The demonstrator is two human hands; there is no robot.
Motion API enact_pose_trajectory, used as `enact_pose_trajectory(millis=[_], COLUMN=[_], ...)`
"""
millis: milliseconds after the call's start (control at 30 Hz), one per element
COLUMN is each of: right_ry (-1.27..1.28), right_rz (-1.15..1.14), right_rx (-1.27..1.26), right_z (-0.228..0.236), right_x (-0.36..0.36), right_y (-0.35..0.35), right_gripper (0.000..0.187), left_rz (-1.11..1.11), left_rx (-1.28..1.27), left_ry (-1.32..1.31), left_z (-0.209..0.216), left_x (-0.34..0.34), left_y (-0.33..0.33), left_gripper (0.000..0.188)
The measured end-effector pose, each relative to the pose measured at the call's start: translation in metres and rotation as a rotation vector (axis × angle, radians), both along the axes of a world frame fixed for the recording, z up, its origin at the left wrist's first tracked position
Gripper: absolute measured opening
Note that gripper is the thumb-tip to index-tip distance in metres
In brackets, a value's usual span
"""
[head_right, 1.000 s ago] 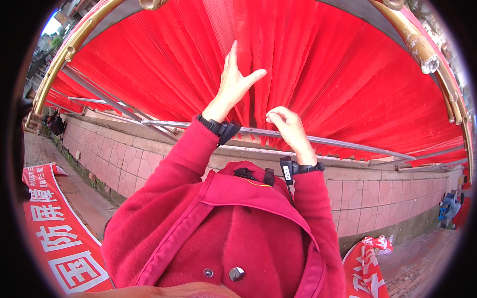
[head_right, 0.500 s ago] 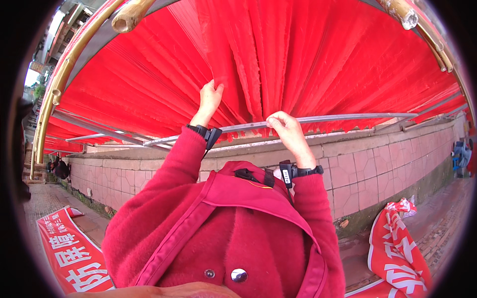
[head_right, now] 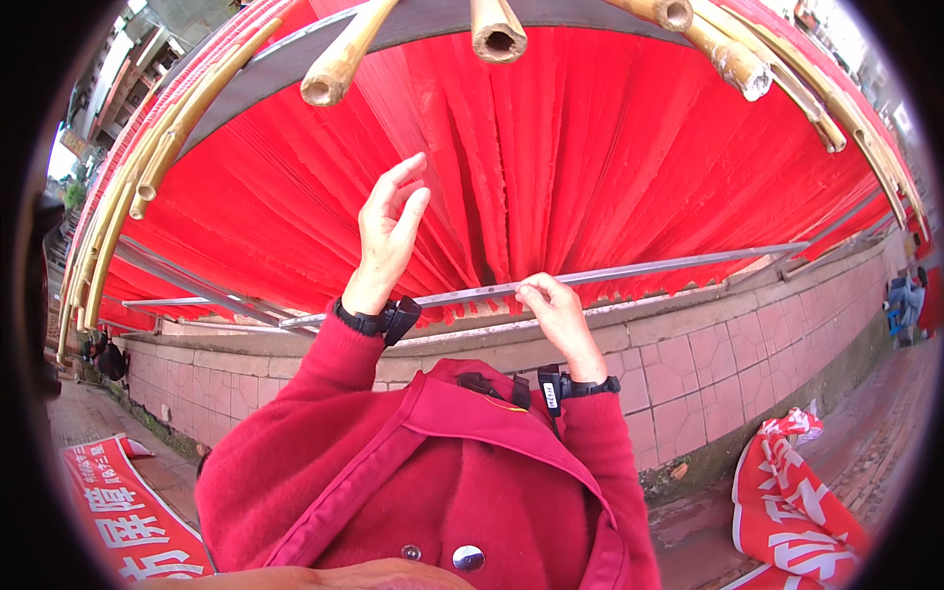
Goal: The person aligns and secures bamboo poles to a metal frame using red fabric and white string. They repeatedly position the poles, then tie the string to fasten the fabric and poles together.
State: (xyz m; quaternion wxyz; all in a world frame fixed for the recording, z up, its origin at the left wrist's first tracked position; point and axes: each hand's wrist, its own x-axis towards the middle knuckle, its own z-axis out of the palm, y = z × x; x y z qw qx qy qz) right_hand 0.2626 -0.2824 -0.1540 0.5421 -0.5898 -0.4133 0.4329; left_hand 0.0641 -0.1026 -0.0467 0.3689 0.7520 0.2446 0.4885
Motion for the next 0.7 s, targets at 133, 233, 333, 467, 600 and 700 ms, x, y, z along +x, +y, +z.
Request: enact_pose_trajectory(millis=[133,233,333,467,600,700], right_ry=[-0.127,-0.318,-0.45,-0.582,-0.466,-0.373], right_rz=[0.022,-0.015,-0.023,0.07,0.124,0.054], right_rx=[0.035,0.196,0.478,1.004,1.205,1.252], right_z=[0.049,0.109,0.17,0.227,0.257,0.273], right_x=[0.005,0.011,0.009,-0.021,-0.057,-0.072], right_y=[0.011,0.015,0.022,0.043,0.074,0.097], right_gripper=[0.018,0.018,0.032,0.063,0.071,0.061], left_rz=[0.044,0.168,0.342,0.358,0.307,0.233], left_rx=[0.303,0.379,0.442,0.481,0.468,0.533], left_ry=[-0.272,-0.586,-0.756,-0.72,-0.729,-0.721], left_z=[0.062,0.096,0.121,0.143,0.157,0.165], left_x=[-0.018,-0.029,-0.04,-0.046,-0.052,-0.059], left_y=[-0.015,-0.023,-0.026,-0.027,-0.017,-0.005], left_gripper=[0.039,0.045,0.052,0.056,0.055,0.049])
